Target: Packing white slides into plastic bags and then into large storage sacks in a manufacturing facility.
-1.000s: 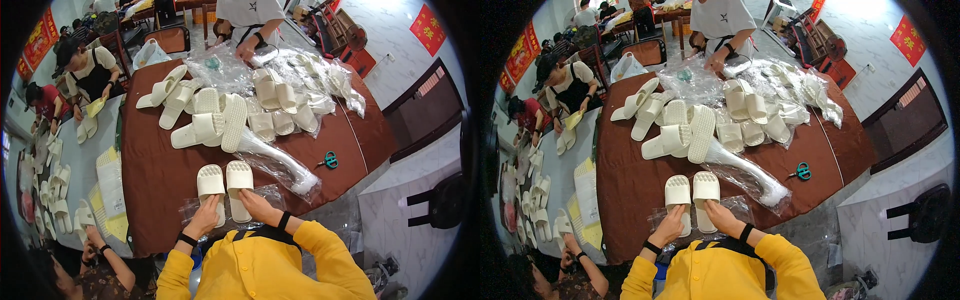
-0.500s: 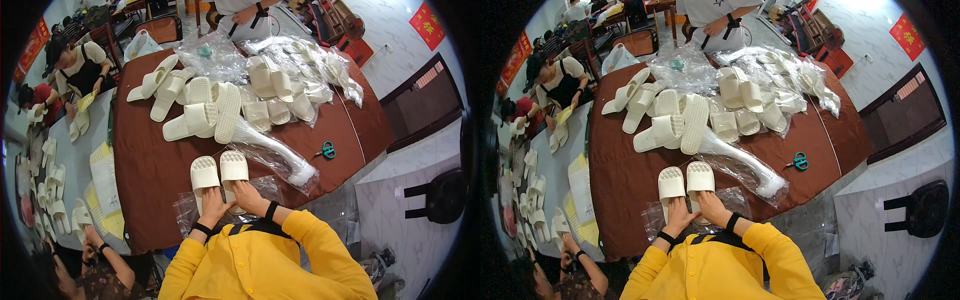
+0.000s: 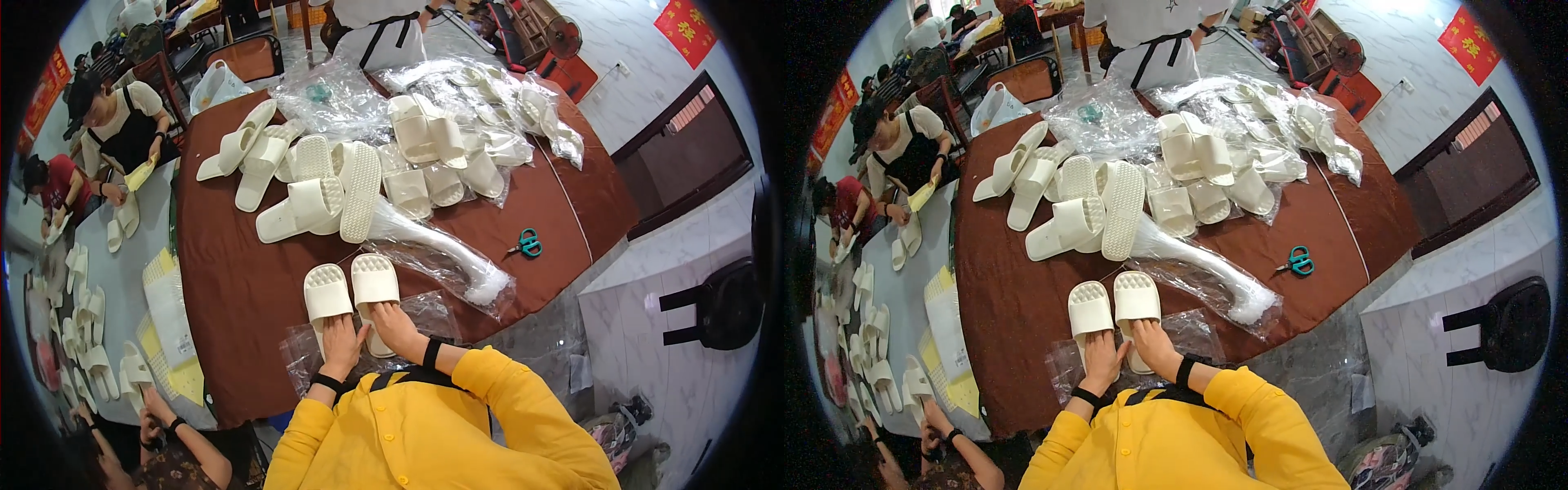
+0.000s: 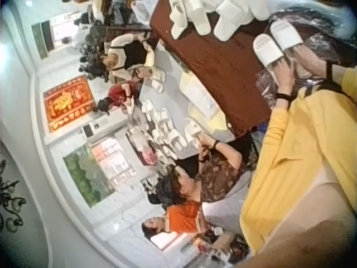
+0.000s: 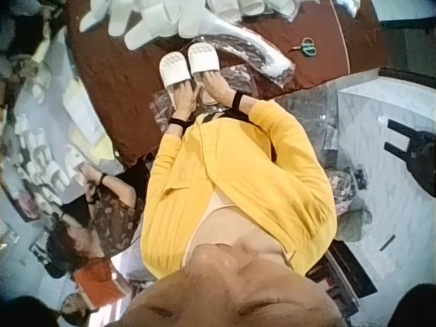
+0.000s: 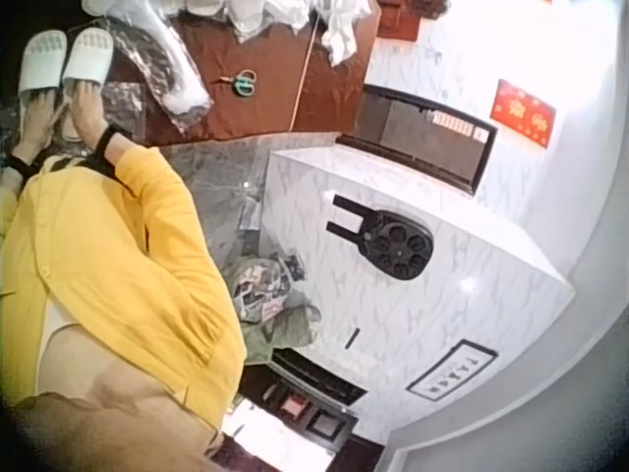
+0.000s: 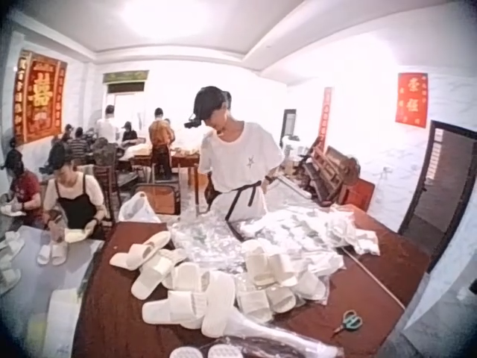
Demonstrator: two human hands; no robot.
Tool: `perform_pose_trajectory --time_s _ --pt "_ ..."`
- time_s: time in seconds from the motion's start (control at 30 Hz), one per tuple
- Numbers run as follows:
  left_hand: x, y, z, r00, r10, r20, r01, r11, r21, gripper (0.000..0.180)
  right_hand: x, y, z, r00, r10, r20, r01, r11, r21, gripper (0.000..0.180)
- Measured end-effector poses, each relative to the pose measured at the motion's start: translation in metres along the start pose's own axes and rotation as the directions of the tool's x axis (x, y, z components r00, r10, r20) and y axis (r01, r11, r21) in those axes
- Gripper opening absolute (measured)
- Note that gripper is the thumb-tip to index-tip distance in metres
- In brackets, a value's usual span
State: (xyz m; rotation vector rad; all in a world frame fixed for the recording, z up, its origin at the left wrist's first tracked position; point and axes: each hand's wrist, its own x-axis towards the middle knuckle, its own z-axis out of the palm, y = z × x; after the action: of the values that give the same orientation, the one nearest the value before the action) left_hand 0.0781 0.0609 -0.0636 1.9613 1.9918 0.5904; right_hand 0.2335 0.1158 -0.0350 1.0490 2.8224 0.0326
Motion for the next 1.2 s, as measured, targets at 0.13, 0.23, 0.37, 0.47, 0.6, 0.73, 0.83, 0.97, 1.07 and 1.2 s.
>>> perform_pose_trajectory --time_s 0.13,0.23,0.37,0.47,0.6,0.73,0.83,0.97,1.07,1.2 --pt "0.006 0.009 0.005 0.99 -0.133 0.041 0.132 0.991 0.023 0.055 -0.005 0.003 -0.008 0.991 -0.069 -0.115 0.063 0.996 -0.06 0.043" --pt "0.01 0.013 0.006 0.985 -0.172 0.006 0.171 0.984 0.042 0.055 -0.013 0.004 -0.03 0.99 -0.086 -0.108 0.083 0.996 -0.026 0.047" --pt "0.013 0.017 0.005 0.982 -0.187 -0.019 0.187 0.982 0.0 0.056 -0.02 0.013 -0.04 0.972 -0.158 -0.176 0.174 0.981 0.08 0.05" --pt "0.011 0.014 0.008 0.983 -0.175 -0.048 0.177 0.984 0.024 0.057 -0.019 0.027 -0.06 0.984 -0.126 -0.125 0.171 0.861 0.479 0.042" --pt "0.013 0.019 0.004 0.975 -0.224 0.001 0.224 0.974 0.007 0.056 0.009 0.072 -0.059 0.974 0.192 -0.124 -0.051 0.711 0.701 0.029" --pt "0.013 0.019 0.008 0.981 -0.178 -0.08 0.181 0.983 0.029 0.055 0.053 0.111 -0.021 0.823 0.568 -0.02 -0.21 0.336 0.918 0.021" --pt "0.014 0.018 0.003 0.967 -0.25 0.051 0.249 0.968 0.008 0.061 0.079 0.114 -0.013 0.757 0.608 0.24 -0.404 0.146 0.903 0.028" --pt "0.015 0.022 0.0 0.968 -0.25 0.004 0.25 0.968 0.024 0.061 0.1 0.108 -0.008 0.753 0.614 0.239 -0.435 0.192 0.88 0.027" --pt "0.017 0.021 -0.001 0.954 -0.269 0.129 0.273 0.962 -0.012 0.058 0.112 0.103 -0.008 0.752 0.647 0.129 -0.393 0.282 0.875 0.022" --pt "0.01 0.012 0.002 0.973 -0.232 -0.012 0.232 0.973 -0.011 0.051 0.131 0.061 -0.047 0.961 0.275 -0.011 -0.043 0.186 0.982 0.017"
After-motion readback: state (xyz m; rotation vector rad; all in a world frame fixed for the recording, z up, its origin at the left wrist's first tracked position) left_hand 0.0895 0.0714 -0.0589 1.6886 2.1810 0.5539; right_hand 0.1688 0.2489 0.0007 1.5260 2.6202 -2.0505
